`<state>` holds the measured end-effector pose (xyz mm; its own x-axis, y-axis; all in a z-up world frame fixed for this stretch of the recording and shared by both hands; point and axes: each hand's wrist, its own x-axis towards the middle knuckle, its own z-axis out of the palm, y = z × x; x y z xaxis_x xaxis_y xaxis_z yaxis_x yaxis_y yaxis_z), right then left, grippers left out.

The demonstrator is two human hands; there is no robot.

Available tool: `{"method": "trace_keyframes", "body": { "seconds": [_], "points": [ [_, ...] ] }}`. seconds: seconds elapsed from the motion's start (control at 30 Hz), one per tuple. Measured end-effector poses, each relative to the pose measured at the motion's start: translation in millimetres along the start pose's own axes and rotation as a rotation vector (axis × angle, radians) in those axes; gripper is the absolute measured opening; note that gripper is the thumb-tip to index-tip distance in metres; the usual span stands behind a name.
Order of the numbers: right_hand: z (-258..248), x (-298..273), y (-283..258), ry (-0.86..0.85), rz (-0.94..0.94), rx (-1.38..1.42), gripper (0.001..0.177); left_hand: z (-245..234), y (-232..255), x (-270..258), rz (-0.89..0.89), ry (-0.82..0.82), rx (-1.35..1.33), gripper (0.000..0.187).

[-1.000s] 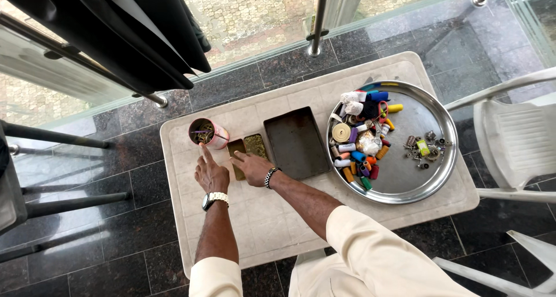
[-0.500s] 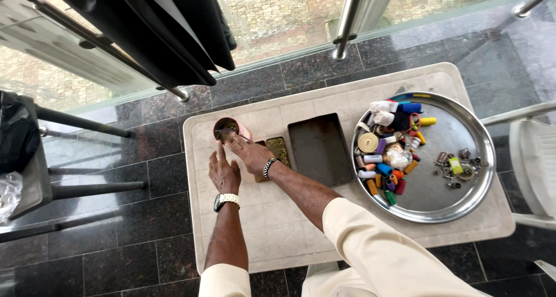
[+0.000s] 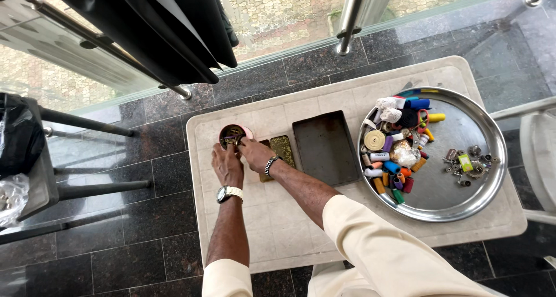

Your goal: The person removes spools of thread, buttons, and other sewing supplies from a metal box and places them onto a circular metal tray, then moves some items into small containers and tins.

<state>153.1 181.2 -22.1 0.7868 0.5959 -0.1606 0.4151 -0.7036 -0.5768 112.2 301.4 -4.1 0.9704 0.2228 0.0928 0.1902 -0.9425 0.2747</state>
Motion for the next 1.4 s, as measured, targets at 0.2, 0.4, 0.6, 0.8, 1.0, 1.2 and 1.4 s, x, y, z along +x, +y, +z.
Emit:
{"method": "trace_keyframes", "body": {
  "seconds": [0.2,0.4,0.6,0.8,1.0,1.2,1.4],
  "points": [
    [6.3,-7.6,15.1,0.101,-0.011,0.042,0.025,7.0,8.9,-13.2,0.071,0.154,-0.119,0.021],
    [6.5,-14.9,21.0,0.141,-0.041,0.012,0.014,3.1,11.3,-28.3,0.082,0.153,-0.17,0.022],
    [-11.6,-22.9,5.1,0.408,-0.196,-0.025,0.007,-11.8,13.6,-38.1,0.049,0.177,-0.187,0.029],
    [-61.8,-65.7,-14.6,0.48,-0.129,0.115,0.003,-36.4,47.5,-52.7,0.171,0.292,-0.512,0.095],
    [-95.1,-123.7,4.0,0.594,-0.162,-0.043,0.01,-21.7,111.4,-66.4,0.088,0.133,-0.963,0.117],
    [-122.4,-184.1,51.6,0.726,-0.099,-0.071,0.011,9.3,184.1,-63.6,0.085,0.157,-0.875,0.092],
    [-151.6,-254.6,88.2,0.937,-0.008,-0.147,0.015,1.7,281.5,-86.1,0.115,0.038,-0.835,0.087]
  ]
}}
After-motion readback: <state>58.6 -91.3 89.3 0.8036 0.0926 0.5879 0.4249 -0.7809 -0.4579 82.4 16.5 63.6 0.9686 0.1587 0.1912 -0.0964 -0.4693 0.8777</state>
